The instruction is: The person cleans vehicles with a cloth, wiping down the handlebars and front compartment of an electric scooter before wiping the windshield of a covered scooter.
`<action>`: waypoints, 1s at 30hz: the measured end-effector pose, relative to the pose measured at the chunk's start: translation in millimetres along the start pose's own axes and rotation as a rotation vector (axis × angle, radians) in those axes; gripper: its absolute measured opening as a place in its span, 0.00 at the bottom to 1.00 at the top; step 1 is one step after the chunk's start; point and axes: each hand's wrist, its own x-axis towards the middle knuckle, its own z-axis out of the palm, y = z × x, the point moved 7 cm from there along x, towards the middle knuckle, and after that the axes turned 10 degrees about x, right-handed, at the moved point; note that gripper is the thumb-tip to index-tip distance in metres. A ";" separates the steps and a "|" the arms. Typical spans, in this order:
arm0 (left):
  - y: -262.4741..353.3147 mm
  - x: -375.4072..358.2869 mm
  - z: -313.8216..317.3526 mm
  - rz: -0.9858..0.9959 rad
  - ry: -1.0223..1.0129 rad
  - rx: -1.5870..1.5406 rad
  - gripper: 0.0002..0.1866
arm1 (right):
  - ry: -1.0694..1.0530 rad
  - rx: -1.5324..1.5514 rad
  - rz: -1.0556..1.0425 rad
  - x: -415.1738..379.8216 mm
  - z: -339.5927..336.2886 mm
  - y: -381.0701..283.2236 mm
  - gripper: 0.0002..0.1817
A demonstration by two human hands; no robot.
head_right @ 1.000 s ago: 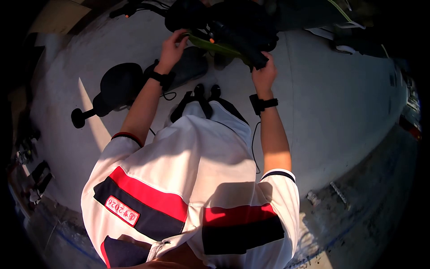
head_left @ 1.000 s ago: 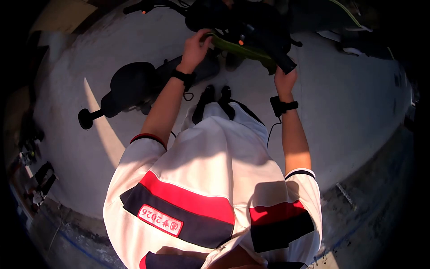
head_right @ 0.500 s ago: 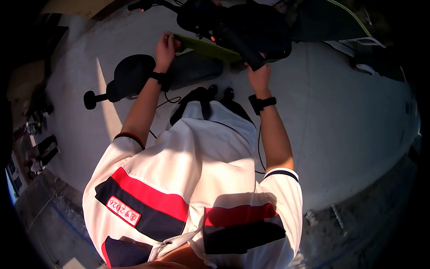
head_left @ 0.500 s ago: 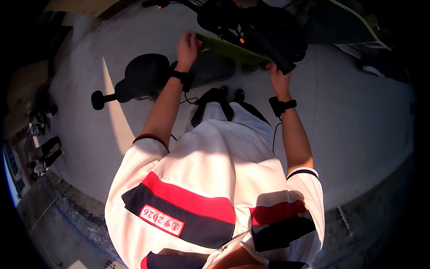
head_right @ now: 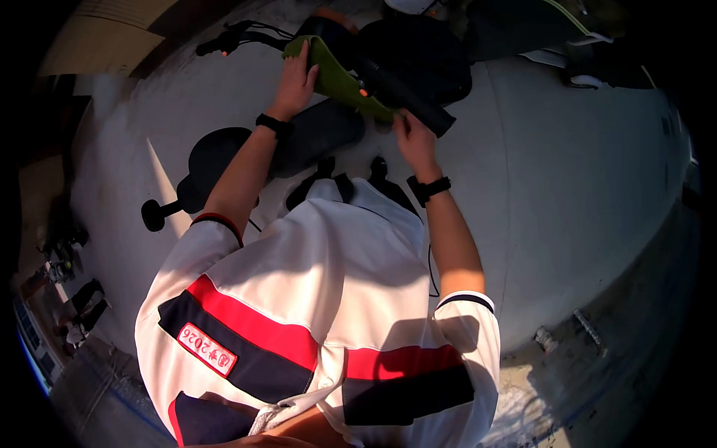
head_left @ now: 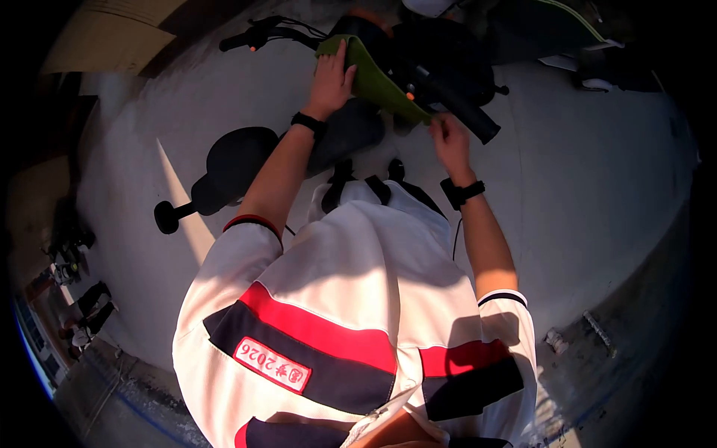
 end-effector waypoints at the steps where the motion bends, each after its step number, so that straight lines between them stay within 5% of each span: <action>1: 2.6 10.4 0.6 0.032 0.019 0.008 0.33 | -0.004 -0.002 0.004 2.8 -0.1 -4.3 0.08; 15: 29.3 123.0 22.1 0.080 0.037 0.104 0.30 | 0.057 0.009 -0.028 13.8 -7.3 -78.4 0.07; 24: 55.4 83.0 -1.8 0.197 0.059 0.114 0.32 | 0.054 -0.024 -0.005 7.1 -5.5 -72.1 0.07; 30: 45.6 45.3 -11.7 0.082 -0.024 0.039 0.37 | 0.021 -0.029 -0.047 3.6 1.2 -72.1 0.07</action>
